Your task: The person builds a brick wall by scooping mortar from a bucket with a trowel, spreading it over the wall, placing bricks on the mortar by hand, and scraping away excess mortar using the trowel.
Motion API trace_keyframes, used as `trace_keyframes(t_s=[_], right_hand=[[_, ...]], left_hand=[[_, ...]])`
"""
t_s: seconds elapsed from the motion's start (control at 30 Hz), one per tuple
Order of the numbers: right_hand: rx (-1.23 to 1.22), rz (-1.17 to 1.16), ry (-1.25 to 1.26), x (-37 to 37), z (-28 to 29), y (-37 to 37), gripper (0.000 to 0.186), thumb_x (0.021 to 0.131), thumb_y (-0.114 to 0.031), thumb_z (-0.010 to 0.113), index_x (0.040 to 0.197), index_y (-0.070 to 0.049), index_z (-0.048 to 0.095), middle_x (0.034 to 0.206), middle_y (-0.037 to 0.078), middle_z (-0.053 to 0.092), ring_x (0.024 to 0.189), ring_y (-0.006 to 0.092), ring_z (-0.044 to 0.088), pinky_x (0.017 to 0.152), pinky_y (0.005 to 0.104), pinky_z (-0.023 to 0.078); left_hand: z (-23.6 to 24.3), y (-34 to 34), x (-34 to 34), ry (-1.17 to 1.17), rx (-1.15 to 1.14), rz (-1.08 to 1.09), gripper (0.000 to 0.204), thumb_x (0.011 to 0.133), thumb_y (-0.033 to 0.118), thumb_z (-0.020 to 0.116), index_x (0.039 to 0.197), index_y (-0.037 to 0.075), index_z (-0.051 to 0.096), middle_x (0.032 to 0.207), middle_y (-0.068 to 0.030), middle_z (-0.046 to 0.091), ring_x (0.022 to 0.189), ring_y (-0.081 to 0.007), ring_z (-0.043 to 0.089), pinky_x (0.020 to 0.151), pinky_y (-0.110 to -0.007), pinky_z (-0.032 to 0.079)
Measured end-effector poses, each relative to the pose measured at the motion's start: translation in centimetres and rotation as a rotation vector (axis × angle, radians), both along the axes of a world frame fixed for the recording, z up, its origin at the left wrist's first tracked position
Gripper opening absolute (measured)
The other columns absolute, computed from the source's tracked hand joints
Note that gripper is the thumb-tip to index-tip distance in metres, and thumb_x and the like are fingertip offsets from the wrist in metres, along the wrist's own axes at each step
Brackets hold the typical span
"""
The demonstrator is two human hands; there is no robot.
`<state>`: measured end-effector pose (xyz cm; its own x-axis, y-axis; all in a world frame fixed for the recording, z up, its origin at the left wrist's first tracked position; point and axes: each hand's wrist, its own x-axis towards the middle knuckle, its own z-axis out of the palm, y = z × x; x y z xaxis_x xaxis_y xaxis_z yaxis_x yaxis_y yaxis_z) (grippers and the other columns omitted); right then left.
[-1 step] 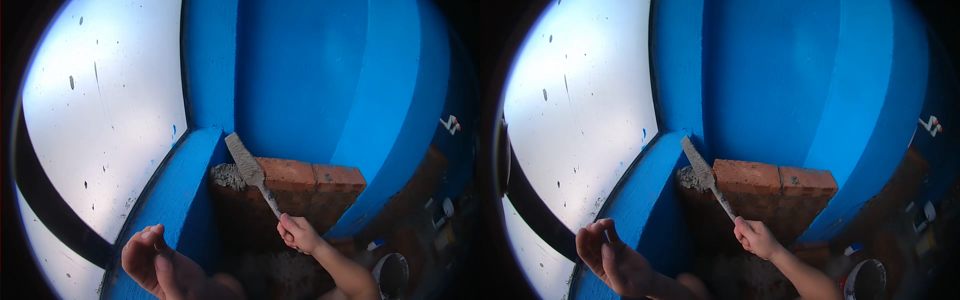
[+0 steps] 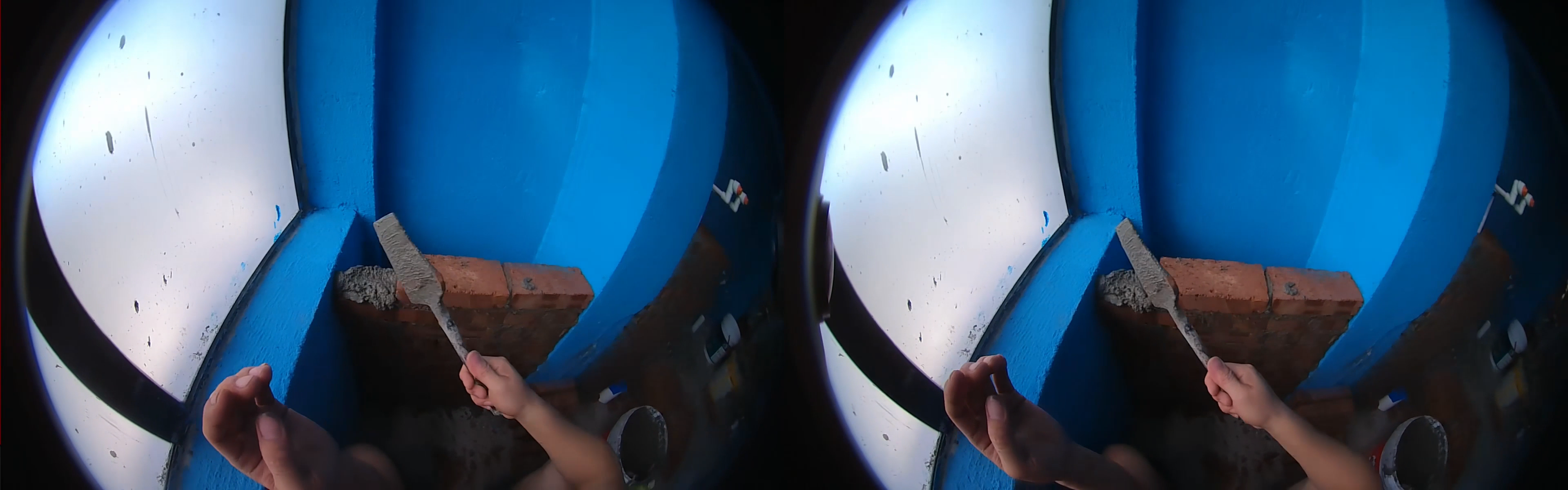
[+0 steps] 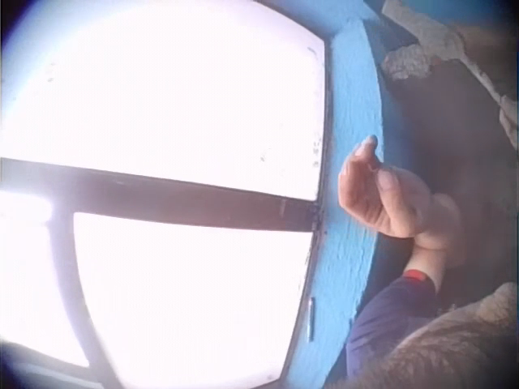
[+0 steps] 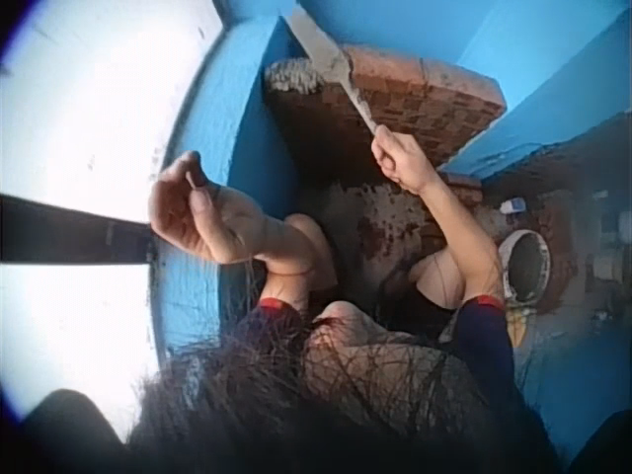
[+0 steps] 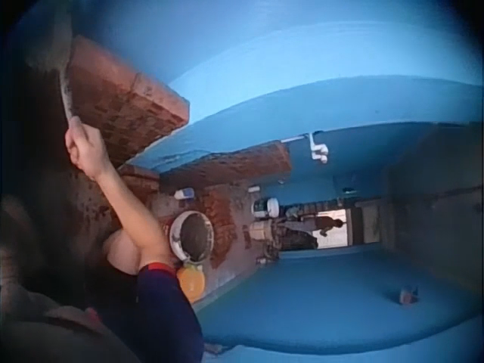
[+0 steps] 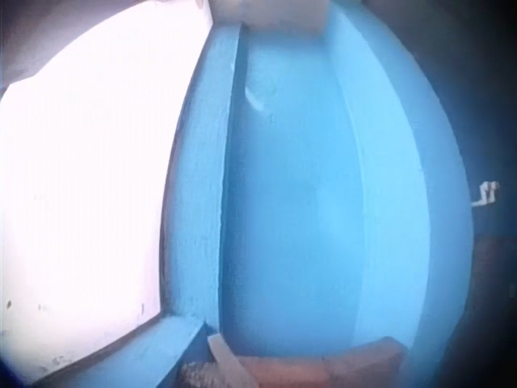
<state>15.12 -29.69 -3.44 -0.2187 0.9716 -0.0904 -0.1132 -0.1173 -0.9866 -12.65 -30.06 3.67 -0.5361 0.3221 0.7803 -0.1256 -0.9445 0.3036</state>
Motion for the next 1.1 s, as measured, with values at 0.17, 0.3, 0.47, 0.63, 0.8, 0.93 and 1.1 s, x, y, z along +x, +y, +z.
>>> trace_keyframes(t_s=[0.17, 0.3, 0.47, 0.63, 0.8, 0.93, 1.1], right_hand=[[-0.065, -0.317, 0.231, 4.0, -1.5, -12.2, 0.049, 0.107, -0.048, 0.042, 0.082, -0.006, 0.052, 0.06, -0.004, 0.042, 0.045, 0.005, 0.035, 0.042, 0.0214, 0.028], [0.139, -0.598, 0.601, 6.7, -6.1, -20.3, 0.046, 0.106, -0.051, 0.039, 0.079, -0.014, 0.044, 0.06, -0.004, 0.037, 0.042, 0.008, 0.028, 0.041, 0.0251, 0.029], [0.26, -1.009, 0.875, 12.9, -9.6, -27.6, 0.045, 0.109, -0.041, 0.034, 0.07, -0.019, 0.041, 0.054, -0.006, 0.033, 0.036, 0.0091, 0.026, 0.038, 0.0273, 0.03], [0.2, -1.174, 0.98, 17.7, -10.1, -33.0, 0.041, 0.107, -0.037, 0.042, 0.069, -0.02, 0.041, 0.053, -0.007, 0.031, 0.036, 0.0077, 0.025, 0.038, 0.0261, 0.029], [0.043, -1.149, 1.011, 20.2, -10.0, -37.0, 0.038, 0.107, -0.037, 0.042, 0.073, -0.019, 0.042, 0.056, -0.007, 0.033, 0.037, 0.0059, 0.025, 0.038, 0.025, 0.029], [-0.201, -1.197, 0.759, 23.2, -11.8, -40.5, 0.035, 0.104, -0.033, 0.048, 0.075, -0.016, 0.043, 0.058, -0.006, 0.035, 0.039, 0.0069, 0.029, 0.039, 0.0245, 0.029], [-0.657, -1.224, 0.24, 23.1, -19.8, -39.6, 0.037, 0.101, -0.039, 0.057, 0.082, -0.007, 0.057, 0.066, 0.004, 0.054, 0.051, 0.0155, 0.052, 0.048, 0.0315, 0.041]], left_hand=[[0.0, -0.3, 5.2, 0.187, -0.071, -0.063, 0.034, 0.095, 0.007, 0.048, 0.126, -0.006, 0.056, 0.117, -0.022, 0.062, 0.108, -0.0299, 0.062, 0.103, -0.044, 0.048], [-1.7, -1.5, 12.5, 0.555, -0.119, -0.391, 0.022, 0.097, 0.006, 0.05, 0.109, -0.007, 0.062, 0.096, -0.0188, 0.067, 0.095, -0.0259, 0.064, 0.098, -0.039, 0.047], [-11.0, -2.7, 24.4, 1.155, -0.497, -0.675, 0.016, 0.089, -0.004, 0.065, 0.103, 0.001, 0.07, 0.087, -0.0135, 0.069, 0.065, -0.0123, 0.06, 0.061, -0.025, 0.047], [-29.2, -1.3, 36.5, 1.597, -0.567, -0.689, 0.038, 0.08, 0.002, 0.063, 0.118, 0.001, 0.062, 0.112, -0.0216, 0.064, 0.101, -0.0384, 0.064, 0.088, -0.044, 0.052], [-42.8, -2.1, 45.4, 1.825, -0.558, -0.262, 0.072, 0.079, 0.018, 0.07, 0.144, -0.001, 0.043, 0.139, -0.0262, 0.046, 0.128, -0.0416, 0.047, 0.105, -0.049, 0.043], [-45.8, -4.3, 47.7, 2.02, -0.458, -0.004, 0.088, 0.077, 0.034, 0.075, 0.149, 0.0, 0.038, 0.141, -0.0239, 0.043, 0.136, -0.0397, 0.037, 0.114, -0.052, 0.028], [-45.6, -6.1, 45.4, 1.867, -0.542, -0.396, 0.09, 0.076, 0.053, 0.076, 0.147, 0.008, 0.044, 0.139, -0.0234, 0.044, 0.13, -0.04, 0.042, 0.114, -0.057, 0.022]])
